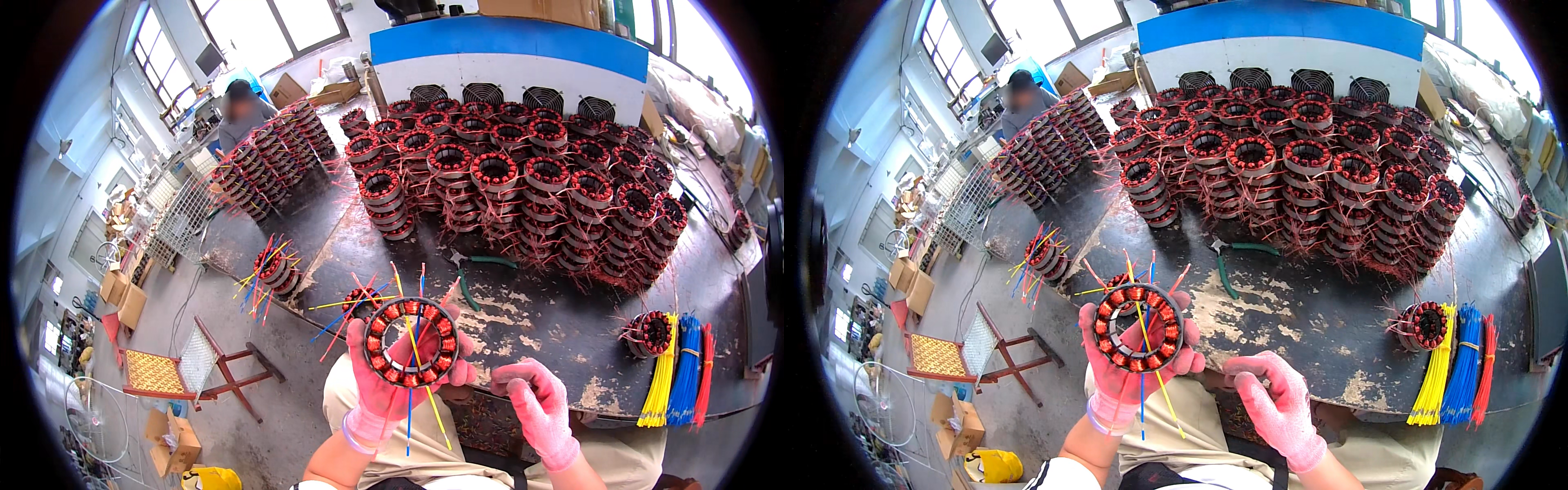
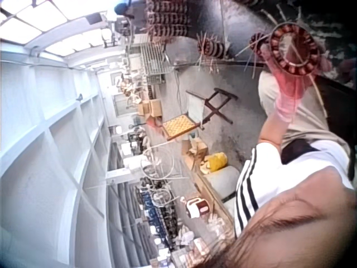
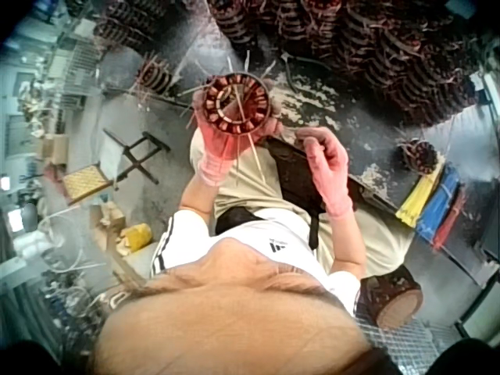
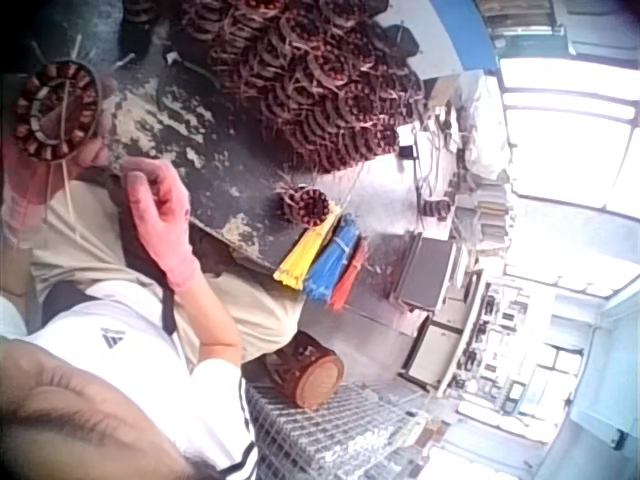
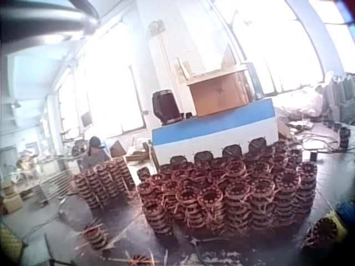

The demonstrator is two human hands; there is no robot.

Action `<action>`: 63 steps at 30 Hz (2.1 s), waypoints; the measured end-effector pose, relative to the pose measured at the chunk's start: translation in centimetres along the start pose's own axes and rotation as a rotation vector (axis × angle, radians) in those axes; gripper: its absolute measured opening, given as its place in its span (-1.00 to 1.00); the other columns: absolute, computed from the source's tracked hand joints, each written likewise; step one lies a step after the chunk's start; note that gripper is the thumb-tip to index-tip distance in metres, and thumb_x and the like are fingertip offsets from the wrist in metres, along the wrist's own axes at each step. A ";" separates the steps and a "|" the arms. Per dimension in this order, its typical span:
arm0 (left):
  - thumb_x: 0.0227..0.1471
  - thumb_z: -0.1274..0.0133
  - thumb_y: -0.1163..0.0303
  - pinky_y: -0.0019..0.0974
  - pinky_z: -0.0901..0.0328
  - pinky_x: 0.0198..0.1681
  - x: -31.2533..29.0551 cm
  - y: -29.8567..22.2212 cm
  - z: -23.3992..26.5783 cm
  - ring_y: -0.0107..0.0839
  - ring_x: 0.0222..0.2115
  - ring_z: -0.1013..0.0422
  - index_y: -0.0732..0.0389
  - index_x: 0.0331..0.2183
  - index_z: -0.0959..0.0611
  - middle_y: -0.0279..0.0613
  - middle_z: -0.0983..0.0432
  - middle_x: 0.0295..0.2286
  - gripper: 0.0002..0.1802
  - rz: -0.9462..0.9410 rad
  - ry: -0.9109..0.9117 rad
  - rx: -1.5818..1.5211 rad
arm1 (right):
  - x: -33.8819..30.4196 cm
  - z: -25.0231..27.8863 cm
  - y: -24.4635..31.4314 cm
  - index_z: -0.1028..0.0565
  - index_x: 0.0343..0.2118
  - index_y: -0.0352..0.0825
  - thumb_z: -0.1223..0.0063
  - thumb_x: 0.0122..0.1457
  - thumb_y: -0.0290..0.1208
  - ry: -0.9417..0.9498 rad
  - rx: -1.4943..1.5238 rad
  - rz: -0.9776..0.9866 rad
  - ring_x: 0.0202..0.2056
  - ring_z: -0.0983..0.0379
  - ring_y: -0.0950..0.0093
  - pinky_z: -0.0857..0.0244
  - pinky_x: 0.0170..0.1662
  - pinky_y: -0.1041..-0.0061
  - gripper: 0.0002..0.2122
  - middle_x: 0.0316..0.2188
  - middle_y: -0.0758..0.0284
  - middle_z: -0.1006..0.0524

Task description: The person secures wires to an electric motor stator using plastic zip ties, tightening them by hand and trimming the ends with wire cutters.

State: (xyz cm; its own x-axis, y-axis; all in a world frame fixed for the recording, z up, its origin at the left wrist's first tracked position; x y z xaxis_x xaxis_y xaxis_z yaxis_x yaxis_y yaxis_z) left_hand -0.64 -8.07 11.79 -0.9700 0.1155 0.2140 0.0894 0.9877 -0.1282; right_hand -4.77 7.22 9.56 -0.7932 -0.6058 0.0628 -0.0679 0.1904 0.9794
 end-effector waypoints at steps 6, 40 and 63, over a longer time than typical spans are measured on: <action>-0.09 0.07 -0.60 0.24 -0.30 0.16 -0.3 -0.1 1.3 0.46 0.02 -0.38 0.31 0.31 -0.10 0.44 -0.33 0.08 0.31 0.004 0.002 0.102 | -0.2 -0.1 -0.2 -0.54 -0.12 -0.48 0.00 0.32 -0.50 -0.005 0.010 -0.020 -0.18 -0.52 0.56 -0.39 -0.06 0.53 -0.82 -0.24 0.28 -0.57; -0.28 -0.42 -0.08 -0.18 -0.20 0.28 -9.1 -44.5 2.5 -0.12 0.22 -0.28 0.05 0.31 -0.31 -0.06 -0.30 0.20 0.15 -0.135 -1.037 2.624 | 3.1 0.6 -9.5 -0.60 -0.35 -0.22 -0.20 0.02 -0.51 -0.101 -0.944 0.305 -0.39 -0.45 0.26 -0.27 -0.27 0.28 -0.89 -0.51 0.33 -0.52; -0.45 -0.46 -0.13 -0.11 -0.23 0.25 -10.3 -43.8 4.8 0.12 0.19 -0.29 0.02 0.36 -0.20 0.17 -0.20 0.23 0.35 -0.014 -1.233 2.662 | 2.4 0.2 -9.3 -0.59 -0.23 -0.35 -0.09 0.26 -0.46 -0.038 -0.948 0.284 -0.26 -0.50 0.13 -0.38 -0.15 0.22 -0.88 -0.30 0.13 -0.58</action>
State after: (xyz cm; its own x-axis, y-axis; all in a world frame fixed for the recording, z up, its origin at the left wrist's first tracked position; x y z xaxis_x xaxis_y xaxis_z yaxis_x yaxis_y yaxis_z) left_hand 4.34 -53.05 10.51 -0.7162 -0.6792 0.1605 0.6314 -0.7286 -0.2655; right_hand -6.21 4.15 0.53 -0.7249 -0.6052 0.3289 0.6271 -0.3823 0.6787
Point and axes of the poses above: each hand's wrist, its own x-axis towards the middle knuckle, its own z-axis out of the back of the hand, y = z × x, the point moved 9 cm from there along x, towards the middle knuckle
